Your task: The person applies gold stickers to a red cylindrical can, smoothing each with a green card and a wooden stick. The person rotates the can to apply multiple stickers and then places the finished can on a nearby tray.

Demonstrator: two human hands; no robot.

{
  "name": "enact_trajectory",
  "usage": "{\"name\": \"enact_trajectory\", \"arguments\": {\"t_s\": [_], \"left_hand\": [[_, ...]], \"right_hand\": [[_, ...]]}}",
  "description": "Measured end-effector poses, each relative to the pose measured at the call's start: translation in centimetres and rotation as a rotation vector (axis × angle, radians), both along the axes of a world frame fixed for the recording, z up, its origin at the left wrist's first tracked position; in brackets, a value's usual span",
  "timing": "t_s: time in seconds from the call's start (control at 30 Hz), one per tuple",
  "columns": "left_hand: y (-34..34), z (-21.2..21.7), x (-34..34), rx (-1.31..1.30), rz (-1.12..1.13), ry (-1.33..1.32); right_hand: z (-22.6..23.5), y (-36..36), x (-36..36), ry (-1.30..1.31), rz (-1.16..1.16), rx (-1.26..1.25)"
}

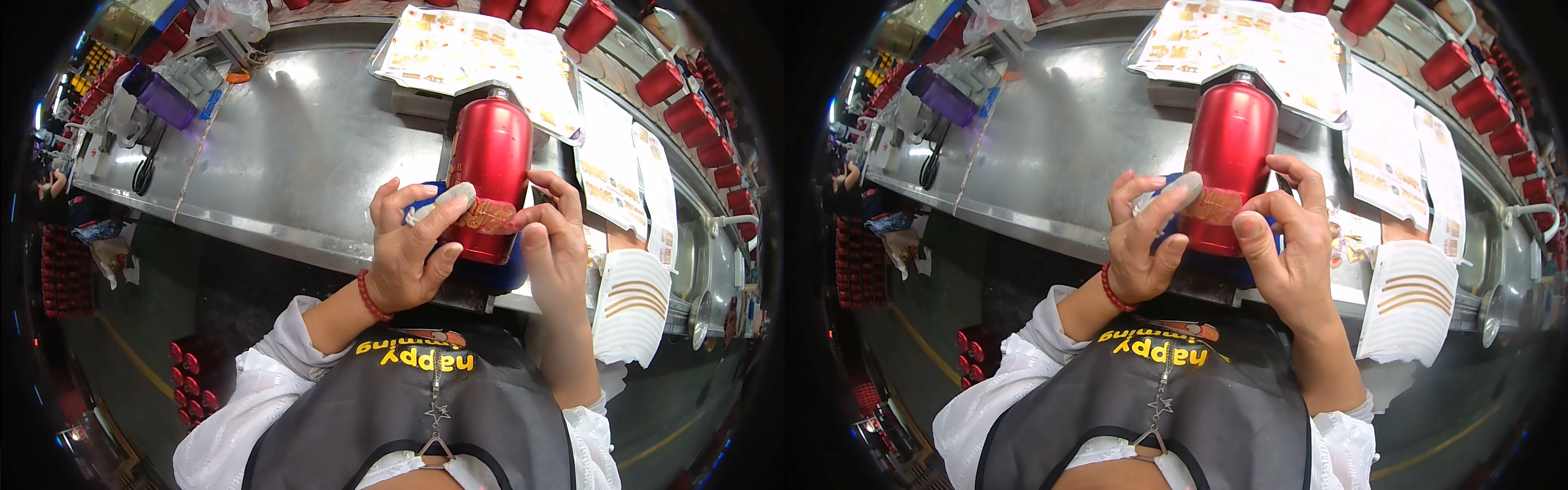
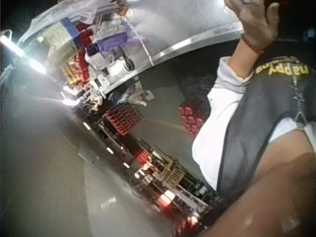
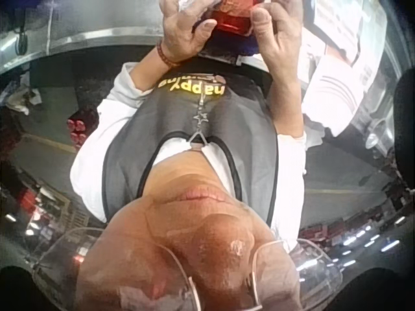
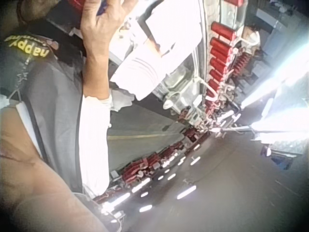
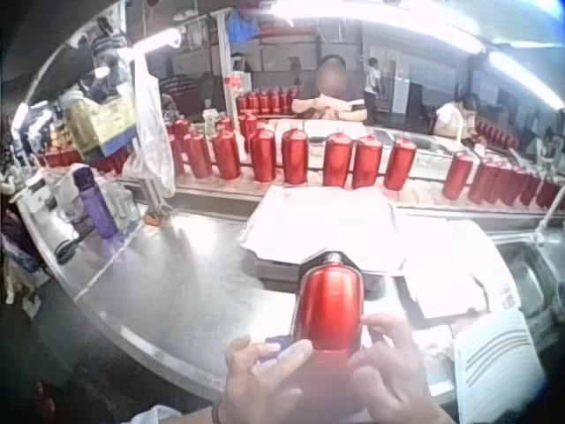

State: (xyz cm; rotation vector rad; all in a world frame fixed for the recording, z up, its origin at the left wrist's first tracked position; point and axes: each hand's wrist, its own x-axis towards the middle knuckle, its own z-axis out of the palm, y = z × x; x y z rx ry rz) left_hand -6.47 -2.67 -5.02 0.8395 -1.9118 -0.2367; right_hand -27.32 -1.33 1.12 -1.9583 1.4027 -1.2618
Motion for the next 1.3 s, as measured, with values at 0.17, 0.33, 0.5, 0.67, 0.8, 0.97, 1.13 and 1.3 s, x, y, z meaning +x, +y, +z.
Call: {"name": "enact_trajectory", "arguments": {"t_s": [0.17, 0.33, 0.5, 0.67, 0.8, 0.97, 1.13, 1.3], "left_hand": [[0.8, -0.1, -0.1, -0.076, 0.048, -0.122], [1.4, 0.4, -0.5, -0.1, 0.086, -0.235], [1.9, 1.2, -1.1, -0.17, 0.111, -0.355], [1.4, 1.5, -2.9, -0.264, 0.121, -0.352], [1.4, 1.6, -2.5, -0.214, -0.022, -0.229], [1.7, -0.1, -0.7, 0.024, 0.109, -0.164], [1.1, -0.6, -0.6, -0.031, 0.111, -0.272], [0.6, -1.5, -0.5, 0.12, 0.12, -0.168]], "right_hand": [[0.0, 0.0, 0.5, -0.009, -0.046, 0.043], [-0.6, 0.0, 0.2, 0.019, -0.077, 0.029], [-1.0, 0.2, -0.4, 0.016, -0.083, 0.083], [-3.5, 0.6, -2.5, -0.21, -0.175, 0.022], [-0.9, 0.9, -2.3, -0.314, -0.224, 0.067], [1.3, -0.5, 2.7, -0.028, -0.112, 0.033], [-2.6, -0.1, 0.2, -0.222, -0.222, 0.138], [-4.1, -0.2, -1.7, -0.341, -0.283, 0.231]]}}
